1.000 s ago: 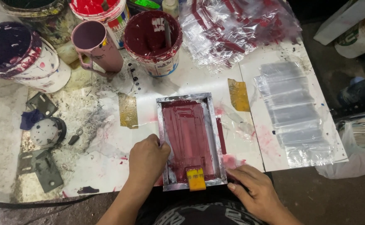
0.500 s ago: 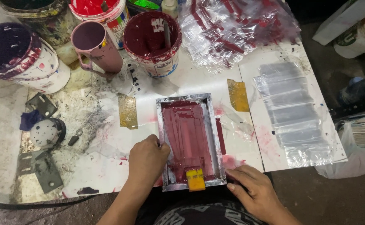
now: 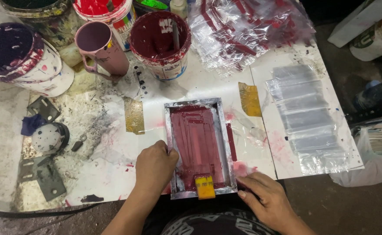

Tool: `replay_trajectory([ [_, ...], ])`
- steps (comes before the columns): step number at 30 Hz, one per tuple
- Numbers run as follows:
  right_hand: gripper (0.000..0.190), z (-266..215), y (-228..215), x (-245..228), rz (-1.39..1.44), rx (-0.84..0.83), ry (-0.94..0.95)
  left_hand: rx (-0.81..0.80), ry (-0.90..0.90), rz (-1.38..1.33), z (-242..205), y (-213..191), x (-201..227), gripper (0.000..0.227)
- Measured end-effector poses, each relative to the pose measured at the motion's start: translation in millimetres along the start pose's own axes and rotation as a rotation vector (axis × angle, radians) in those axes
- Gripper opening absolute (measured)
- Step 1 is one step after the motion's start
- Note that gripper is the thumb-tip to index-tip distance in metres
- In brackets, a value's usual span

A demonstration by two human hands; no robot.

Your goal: The person handles a clear plastic sheet on a workbench, then picks up a container of dark red paint and pours it into a rectangular metal tray. They use a yellow squeegee to spread the paint evenly across the tray's surface.

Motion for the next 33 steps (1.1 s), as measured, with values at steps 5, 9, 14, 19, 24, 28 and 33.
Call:
replay_trajectory([
  [5,0.035,-3.2,3.0,4.1,-0.01,-0.004,0.009,-0.006,-0.01,-0.003,-1.3,-1.2,1.4,0.029],
  [9,0.033,0.2,1.0,1.2,0.005,-0.009,0.014,0.009,0.025,0.01,-0.7,-1.3,2.5,0.029],
  [14,0.032,1.0,0.6,-0.2,-0.003,-0.001,0.008,0.007,0.013,0.01,-0.8,-1.1,1.4,0.029],
  [19,0.035,-1.3,1.5,0.7,-0.025,-0.017,0.008,0.012,0.04,0.006,-1.8,-1.4,2.0,0.028],
  [24,0.035,1.6,2.5,2.4,-0.009,-0.029,0.042,-0.003,0.006,0.014,1.0,-2.5,4.3,0.028],
  [28,0.035,0.4,3.3,1.9,-0.037,-0.024,0.021,0.024,0.052,0.005,2.4,1.0,-0.4,0.03],
  [33,0.034,-3.0,6.7,5.7,-0.057,-0.006,0.056,-0.013,0.014,-0.013,2.2,-0.4,1.5,0.03],
])
Point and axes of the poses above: each hand's wrist, its own z-axis towards the middle knuckle, its own y-axis out of the palm, x = y × z, the point moved 7 cm from there along z, towards the middle knuckle, and after that the axes turned 14 degrees about -z, right-handed, at the moved point
